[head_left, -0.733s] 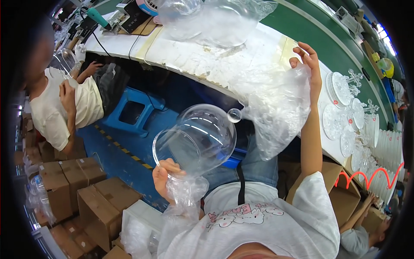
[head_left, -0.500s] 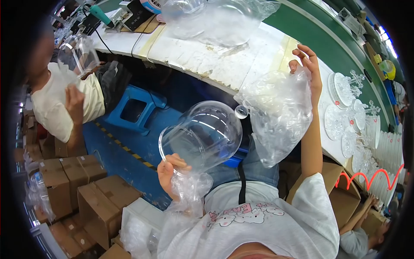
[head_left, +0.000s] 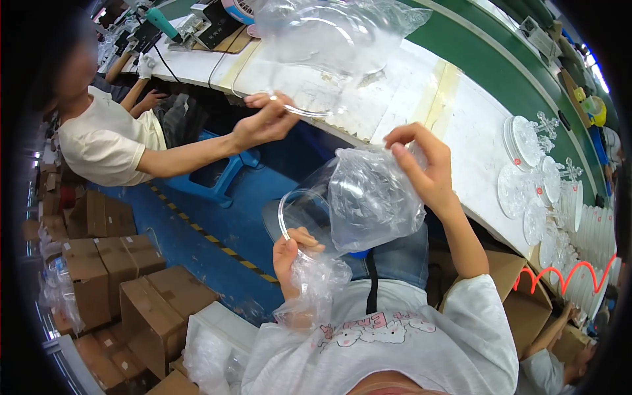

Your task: Unpack plastic light fixture covers from protective bags and sort them on a workbench.

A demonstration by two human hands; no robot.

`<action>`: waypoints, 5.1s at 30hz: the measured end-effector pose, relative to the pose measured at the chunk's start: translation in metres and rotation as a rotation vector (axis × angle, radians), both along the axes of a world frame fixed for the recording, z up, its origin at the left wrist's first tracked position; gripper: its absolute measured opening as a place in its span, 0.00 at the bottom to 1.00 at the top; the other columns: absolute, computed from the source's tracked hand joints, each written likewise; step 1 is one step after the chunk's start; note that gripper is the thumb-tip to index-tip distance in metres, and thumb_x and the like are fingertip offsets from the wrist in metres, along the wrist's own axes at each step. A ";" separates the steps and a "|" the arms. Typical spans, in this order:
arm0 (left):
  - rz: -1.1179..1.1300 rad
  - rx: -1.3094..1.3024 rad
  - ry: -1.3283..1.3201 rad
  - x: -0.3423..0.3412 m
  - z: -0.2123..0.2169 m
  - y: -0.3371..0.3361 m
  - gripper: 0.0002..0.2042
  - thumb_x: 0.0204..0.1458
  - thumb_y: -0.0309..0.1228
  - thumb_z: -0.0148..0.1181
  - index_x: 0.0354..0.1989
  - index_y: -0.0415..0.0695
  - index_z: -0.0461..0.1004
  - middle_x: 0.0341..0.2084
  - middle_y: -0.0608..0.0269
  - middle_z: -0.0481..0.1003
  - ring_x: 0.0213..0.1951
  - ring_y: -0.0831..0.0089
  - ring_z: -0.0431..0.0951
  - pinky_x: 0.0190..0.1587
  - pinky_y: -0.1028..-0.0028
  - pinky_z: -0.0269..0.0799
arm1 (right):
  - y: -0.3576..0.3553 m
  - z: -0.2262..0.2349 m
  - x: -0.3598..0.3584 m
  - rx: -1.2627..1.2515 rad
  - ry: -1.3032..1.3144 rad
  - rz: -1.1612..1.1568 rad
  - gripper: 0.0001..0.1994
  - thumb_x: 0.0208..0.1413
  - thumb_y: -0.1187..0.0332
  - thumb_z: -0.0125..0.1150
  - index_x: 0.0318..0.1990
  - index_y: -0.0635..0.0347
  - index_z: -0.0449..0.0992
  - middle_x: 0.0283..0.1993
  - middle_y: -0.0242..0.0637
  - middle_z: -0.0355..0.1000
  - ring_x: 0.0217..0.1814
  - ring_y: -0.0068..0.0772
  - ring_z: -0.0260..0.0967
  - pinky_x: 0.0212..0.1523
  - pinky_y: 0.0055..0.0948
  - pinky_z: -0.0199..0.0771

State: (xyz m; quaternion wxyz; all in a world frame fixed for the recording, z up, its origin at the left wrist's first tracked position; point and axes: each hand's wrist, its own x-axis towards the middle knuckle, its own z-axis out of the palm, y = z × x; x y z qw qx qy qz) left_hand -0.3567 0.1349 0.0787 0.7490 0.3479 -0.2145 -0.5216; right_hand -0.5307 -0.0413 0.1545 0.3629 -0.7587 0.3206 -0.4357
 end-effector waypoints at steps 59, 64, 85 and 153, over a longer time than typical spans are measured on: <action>-0.550 -0.179 -0.356 -0.068 -0.042 -0.022 0.12 0.51 0.28 0.47 0.41 0.34 0.68 0.37 0.58 0.71 0.41 0.73 0.69 0.45 0.76 0.62 | 0.074 0.012 -0.058 -0.155 0.468 -0.119 0.17 0.35 0.72 0.60 0.39 0.49 0.73 0.48 0.37 0.65 0.54 0.41 0.57 0.55 0.36 0.43; -0.377 -0.083 -0.023 -0.084 -0.054 -0.022 0.15 0.50 0.33 0.52 0.42 0.36 0.67 0.38 0.60 0.71 0.39 0.76 0.70 0.42 0.77 0.65 | 0.092 -0.031 -0.058 -0.456 0.068 -0.026 0.17 0.35 0.76 0.57 0.39 0.52 0.74 0.46 0.44 0.63 0.44 0.38 0.63 0.44 0.33 0.57; -0.499 -0.451 -0.468 -0.067 -0.023 -0.050 0.15 0.45 0.19 0.48 0.44 0.38 0.66 0.39 0.59 0.68 0.44 0.73 0.66 0.47 0.74 0.60 | 0.033 -0.032 -0.117 0.496 -0.559 -0.572 0.24 0.52 0.59 0.45 0.55 0.62 0.57 0.58 0.45 0.52 0.60 0.41 0.48 0.58 0.41 0.50; -0.267 0.059 -0.006 -0.114 -0.046 -0.108 0.11 0.53 0.31 0.47 0.39 0.38 0.70 0.30 0.65 0.72 0.33 0.83 0.68 0.39 0.83 0.61 | -0.039 0.048 -0.139 -0.162 0.209 -0.454 0.06 0.46 0.72 0.49 0.31 0.62 0.63 0.28 0.29 0.61 0.31 0.19 0.55 0.35 0.16 0.56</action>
